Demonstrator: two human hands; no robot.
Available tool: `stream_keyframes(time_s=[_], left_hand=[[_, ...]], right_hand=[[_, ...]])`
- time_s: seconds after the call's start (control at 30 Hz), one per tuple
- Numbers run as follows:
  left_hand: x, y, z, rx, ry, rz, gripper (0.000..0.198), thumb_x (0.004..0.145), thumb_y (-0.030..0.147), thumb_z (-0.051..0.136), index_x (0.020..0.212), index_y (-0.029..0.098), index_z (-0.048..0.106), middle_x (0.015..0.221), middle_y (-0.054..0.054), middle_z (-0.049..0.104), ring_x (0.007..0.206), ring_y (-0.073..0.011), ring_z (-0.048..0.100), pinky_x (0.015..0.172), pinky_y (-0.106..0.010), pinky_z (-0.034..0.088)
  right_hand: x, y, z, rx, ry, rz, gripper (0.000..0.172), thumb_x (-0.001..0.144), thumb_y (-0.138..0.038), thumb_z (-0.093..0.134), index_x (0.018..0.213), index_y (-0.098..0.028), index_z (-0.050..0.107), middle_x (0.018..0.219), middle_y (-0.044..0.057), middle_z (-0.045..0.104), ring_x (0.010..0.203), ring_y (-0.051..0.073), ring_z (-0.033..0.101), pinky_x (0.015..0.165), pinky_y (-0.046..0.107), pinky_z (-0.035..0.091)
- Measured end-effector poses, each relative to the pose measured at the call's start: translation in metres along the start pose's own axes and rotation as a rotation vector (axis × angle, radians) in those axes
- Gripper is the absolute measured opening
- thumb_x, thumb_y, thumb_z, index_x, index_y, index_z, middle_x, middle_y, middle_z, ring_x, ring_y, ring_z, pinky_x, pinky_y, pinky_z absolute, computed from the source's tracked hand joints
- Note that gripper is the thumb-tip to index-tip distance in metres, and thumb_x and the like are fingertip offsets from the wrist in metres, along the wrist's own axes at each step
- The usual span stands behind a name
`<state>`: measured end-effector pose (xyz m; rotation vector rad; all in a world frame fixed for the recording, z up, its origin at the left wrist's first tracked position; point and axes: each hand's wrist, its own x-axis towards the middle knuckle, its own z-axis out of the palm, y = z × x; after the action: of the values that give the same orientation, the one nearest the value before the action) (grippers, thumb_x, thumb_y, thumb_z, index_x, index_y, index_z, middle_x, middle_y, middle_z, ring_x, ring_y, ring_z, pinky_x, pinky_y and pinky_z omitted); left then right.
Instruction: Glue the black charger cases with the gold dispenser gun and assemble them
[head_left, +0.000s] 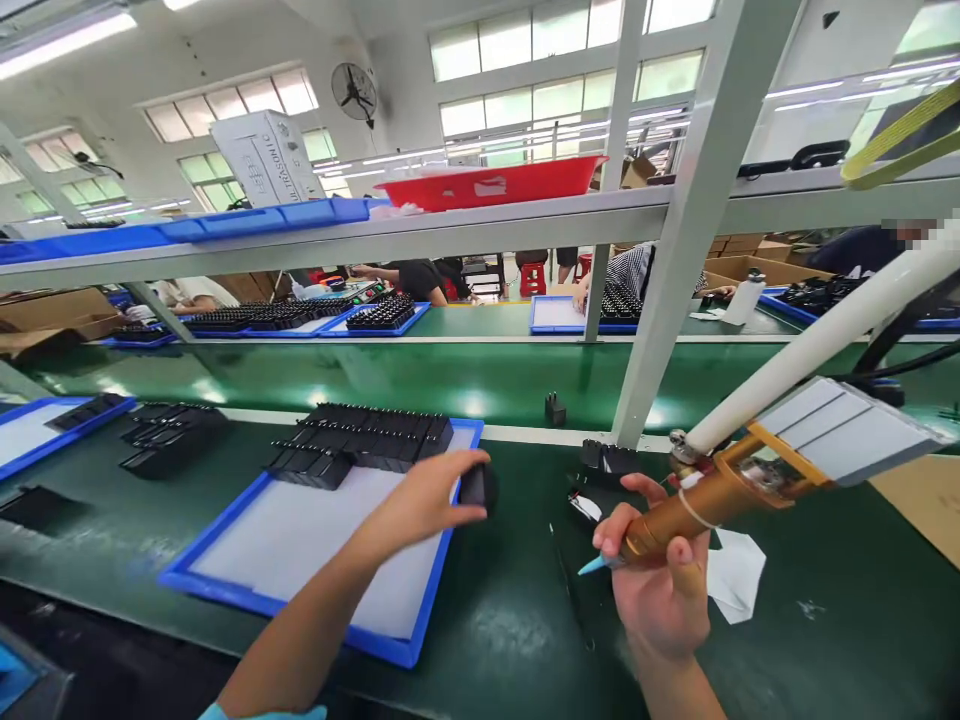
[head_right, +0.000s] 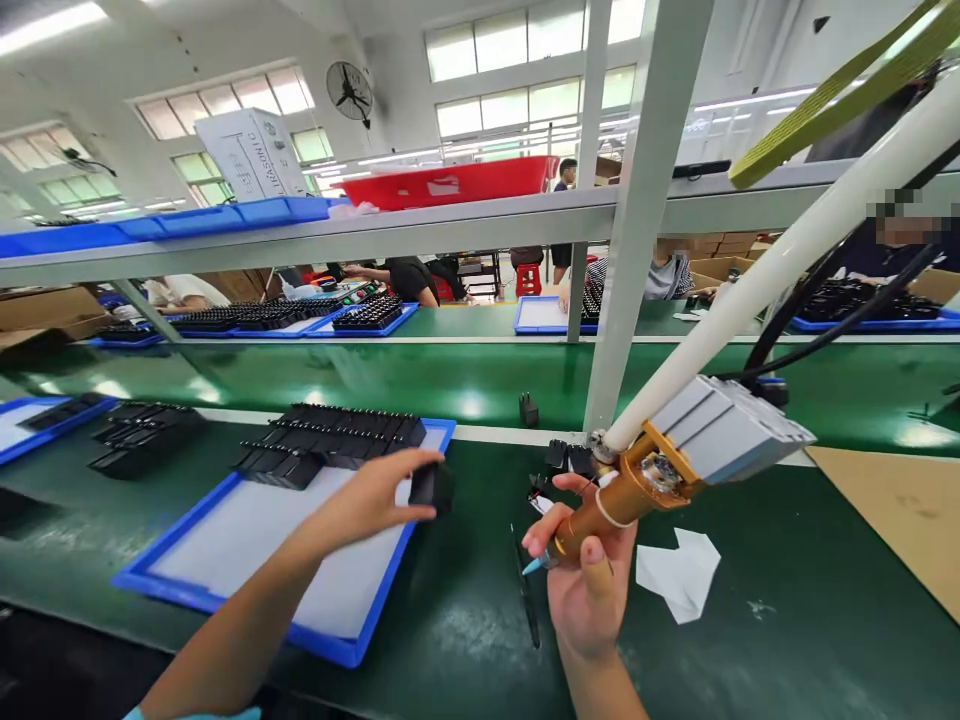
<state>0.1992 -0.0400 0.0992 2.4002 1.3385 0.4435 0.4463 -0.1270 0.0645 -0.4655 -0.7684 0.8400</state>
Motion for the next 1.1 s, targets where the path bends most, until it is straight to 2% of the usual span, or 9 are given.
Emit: stream_keyframes(time_s=[0.1, 0.17, 0.23, 0.33, 0.43, 0.63, 0.83, 0.97, 1.1], left_hand=[[-0.043, 0.017, 0.041, -0.085, -0.176, 0.017, 0.063, 0.073, 0.025, 0.077, 0.131, 0.031, 0.053, 0.133, -0.002, 0.06, 0.12, -0.0252, 0.057, 0.103, -0.039, 0.045], [-0.056, 0.019, 0.061, -0.137, -0.244, 0.024, 0.064, 0.073, 0.02, 0.076, 0.132, 0.032, 0.053, 0.133, -0.002, 0.06, 0.122, -0.0252, 0.056, 0.104, -0.04, 0.046], [-0.06, 0.018, 0.075, -0.211, -0.243, 0.04, 0.069, 0.075, 0.017, 0.073, 0.138, 0.033, 0.048, 0.139, -0.003, 0.055, 0.128, -0.0245, 0.051, 0.109, -0.041, 0.043], [-0.063, 0.019, 0.092, -0.351, -0.142, -0.002, 0.071, 0.08, 0.023, 0.07, 0.144, 0.034, 0.041, 0.146, -0.004, 0.049, 0.132, -0.0236, 0.048, 0.113, -0.041, 0.038], [-0.068, 0.021, 0.107, -0.524, -0.045, -0.112, 0.062, 0.084, 0.029, 0.066, 0.141, 0.031, 0.044, 0.135, -0.005, 0.059, 0.12, -0.0217, 0.058, 0.108, -0.041, 0.044], [-0.082, 0.023, 0.126, -0.742, 0.022, -0.179, 0.066, 0.081, 0.033, 0.07, 0.14, 0.028, 0.043, 0.13, -0.007, 0.063, 0.122, -0.0219, 0.059, 0.109, -0.042, 0.043], [-0.08, 0.022, 0.152, -0.925, 0.245, -0.349, 0.049, 0.09, 0.044, 0.057, 0.133, 0.021, 0.048, 0.106, -0.008, 0.072, 0.099, -0.0203, 0.069, 0.091, -0.036, 0.054], [-0.08, 0.023, 0.159, -0.798, 0.398, -0.329, 0.035, 0.089, 0.042, 0.059, 0.117, 0.021, 0.061, 0.115, -0.009, 0.067, 0.093, -0.0184, 0.068, 0.084, -0.033, 0.056], [-0.087, 0.027, 0.155, -0.56, 0.484, -0.253, 0.029, 0.093, 0.038, 0.054, 0.117, 0.027, 0.065, 0.127, -0.008, 0.061, 0.098, -0.0185, 0.066, 0.079, -0.031, 0.057]], right_hand=[[0.001, 0.0, 0.002, 0.0, -0.007, -0.002, 0.031, 0.088, -0.038, 0.054, 0.118, -0.032, 0.052, 0.109, 0.003, 0.06, 0.051, 0.01, 0.059, 0.049, 0.031, 0.052], [0.001, 0.0, 0.003, -0.004, -0.012, -0.014, 0.031, 0.087, -0.038, 0.055, 0.117, -0.032, 0.052, 0.108, 0.002, 0.061, 0.051, 0.009, 0.058, 0.049, 0.03, 0.052], [0.001, 0.0, 0.004, -0.012, -0.015, -0.023, 0.031, 0.086, -0.039, 0.055, 0.117, -0.033, 0.052, 0.107, 0.002, 0.061, 0.05, 0.009, 0.058, 0.048, 0.029, 0.052], [0.001, 0.0, 0.006, -0.032, -0.009, -0.026, 0.031, 0.085, -0.041, 0.057, 0.115, -0.034, 0.051, 0.107, 0.0, 0.062, 0.049, 0.008, 0.056, 0.047, 0.029, 0.052], [0.002, -0.001, 0.007, -0.051, 0.0, -0.01, 0.032, 0.085, -0.041, 0.056, 0.115, -0.036, 0.05, 0.108, 0.0, 0.061, 0.049, 0.008, 0.055, 0.049, 0.03, 0.053], [0.002, 0.0, 0.007, -0.07, -0.001, -0.018, 0.032, 0.085, -0.043, 0.055, 0.115, -0.035, 0.049, 0.107, 0.0, 0.061, 0.048, 0.008, 0.054, 0.048, 0.029, 0.051], [0.002, 0.0, 0.008, -0.059, -0.023, -0.027, 0.031, 0.085, -0.041, 0.055, 0.115, -0.034, 0.049, 0.106, 0.0, 0.061, 0.048, 0.008, 0.056, 0.047, 0.029, 0.05], [0.001, -0.001, 0.011, -0.074, -0.018, -0.024, 0.033, 0.084, -0.043, 0.055, 0.115, -0.034, 0.048, 0.106, 0.0, 0.061, 0.047, 0.008, 0.055, 0.047, 0.029, 0.051], [-0.001, 0.0, 0.014, -0.086, -0.018, 0.003, 0.036, 0.084, -0.045, 0.056, 0.117, -0.035, 0.047, 0.106, 0.0, 0.062, 0.046, 0.007, 0.054, 0.046, 0.028, 0.048]])
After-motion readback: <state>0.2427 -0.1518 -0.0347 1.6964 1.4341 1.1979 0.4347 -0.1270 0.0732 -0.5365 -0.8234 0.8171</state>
